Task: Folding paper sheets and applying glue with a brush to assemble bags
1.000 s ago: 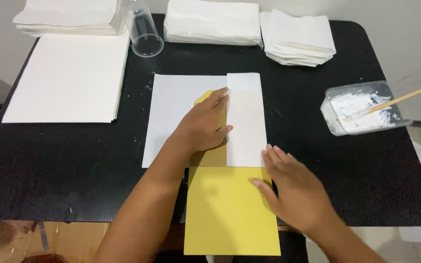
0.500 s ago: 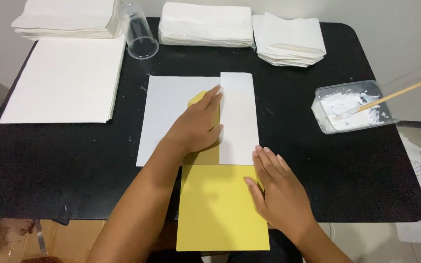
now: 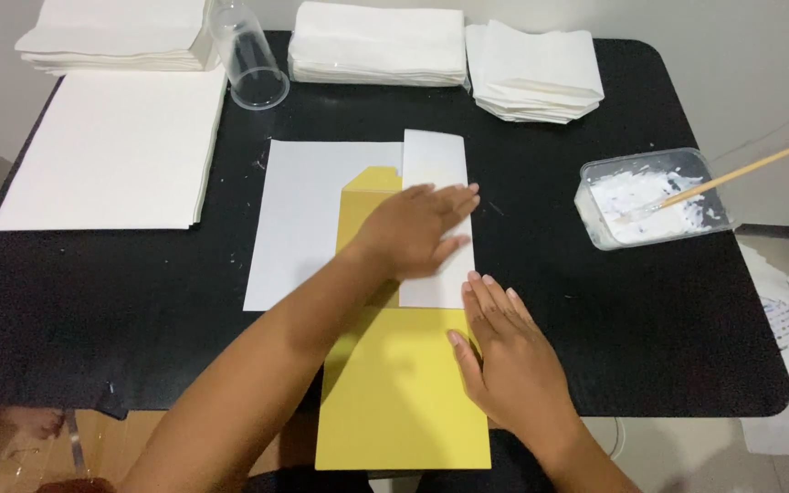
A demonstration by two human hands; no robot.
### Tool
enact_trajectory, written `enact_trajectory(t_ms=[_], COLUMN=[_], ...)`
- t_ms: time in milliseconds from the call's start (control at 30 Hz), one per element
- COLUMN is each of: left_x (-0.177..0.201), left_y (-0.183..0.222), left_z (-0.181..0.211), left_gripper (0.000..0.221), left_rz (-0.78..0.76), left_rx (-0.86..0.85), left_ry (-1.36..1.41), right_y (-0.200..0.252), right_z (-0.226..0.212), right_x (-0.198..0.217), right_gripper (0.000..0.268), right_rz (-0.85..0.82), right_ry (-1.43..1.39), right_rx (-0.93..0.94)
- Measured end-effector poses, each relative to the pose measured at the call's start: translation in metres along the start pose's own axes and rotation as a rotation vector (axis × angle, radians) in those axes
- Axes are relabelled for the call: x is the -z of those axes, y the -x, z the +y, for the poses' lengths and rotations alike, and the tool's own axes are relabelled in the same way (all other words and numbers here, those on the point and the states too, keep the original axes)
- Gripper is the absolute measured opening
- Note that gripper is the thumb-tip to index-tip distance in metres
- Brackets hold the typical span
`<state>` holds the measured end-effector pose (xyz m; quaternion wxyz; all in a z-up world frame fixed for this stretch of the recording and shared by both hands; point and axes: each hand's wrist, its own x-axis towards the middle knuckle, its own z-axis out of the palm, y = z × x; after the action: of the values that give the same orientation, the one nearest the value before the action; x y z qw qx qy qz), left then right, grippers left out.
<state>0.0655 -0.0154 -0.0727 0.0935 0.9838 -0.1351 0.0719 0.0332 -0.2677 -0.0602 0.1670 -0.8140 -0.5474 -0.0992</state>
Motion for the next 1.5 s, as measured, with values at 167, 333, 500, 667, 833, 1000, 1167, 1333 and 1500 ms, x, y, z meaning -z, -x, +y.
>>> enact_trajectory(t_ms=[167,333,500,667,833,1000,1167,1333,1500], left_x=[0.003,0.018,0.005,-0.013,0.016,0.015,0.028,0.031,0.036], left_y=[-0.034,-0.059,-0.059,0.004,0.073,0.082,0.084,0.082,0.083], left_z=[-0.034,-0.045,-0.039,0.007,0.051,0.052,0.059,0.061,0.057], left_gripper=[0.060,0.078,0.079,0.072,0.068,0.067,0.066,0.064,0.066], left_rz=[0.124,-0.130,-0.095,0.007,0.023,0.129,-0.007,0.021,-0.031], left_rx=[0.026,0.330,0.268,0.131,0.143,0.145,0.263,0.293,0.258], left_ry=[-0.034,-0.090,-0.335,-0.190,-0.077,-0.030,0.023,0.055,0.087], right_y=[-0.001,0.001,0.000,0.001,-0.003,-0.021,-0.078,-0.153,-0.193], right_z=[0.000,0.001,0.000,0.001,0.001,0.013,0.007,0.039,0.057], right_x=[0.001,-0.003,-0.003,-0.004,-0.001,0.005,0.039,0.013,-0.039], right_gripper=[0.057,0.057,0.057,0.058,0.056,0.046,0.040,0.032,0.053], right_rz=[0.008,0.009,0.032,0.019,-0.042,-0.108,-0.266,0.002,-0.128], right_ry=[-0.005,-0.014,-0.013,-0.002,0.024,-0.092,-0.003,-0.175,-0.188], right_rx=[0.000,-0.020,-0.013,-0.017,-0.018,-0.052,-0.194,-0.251,-0.144])
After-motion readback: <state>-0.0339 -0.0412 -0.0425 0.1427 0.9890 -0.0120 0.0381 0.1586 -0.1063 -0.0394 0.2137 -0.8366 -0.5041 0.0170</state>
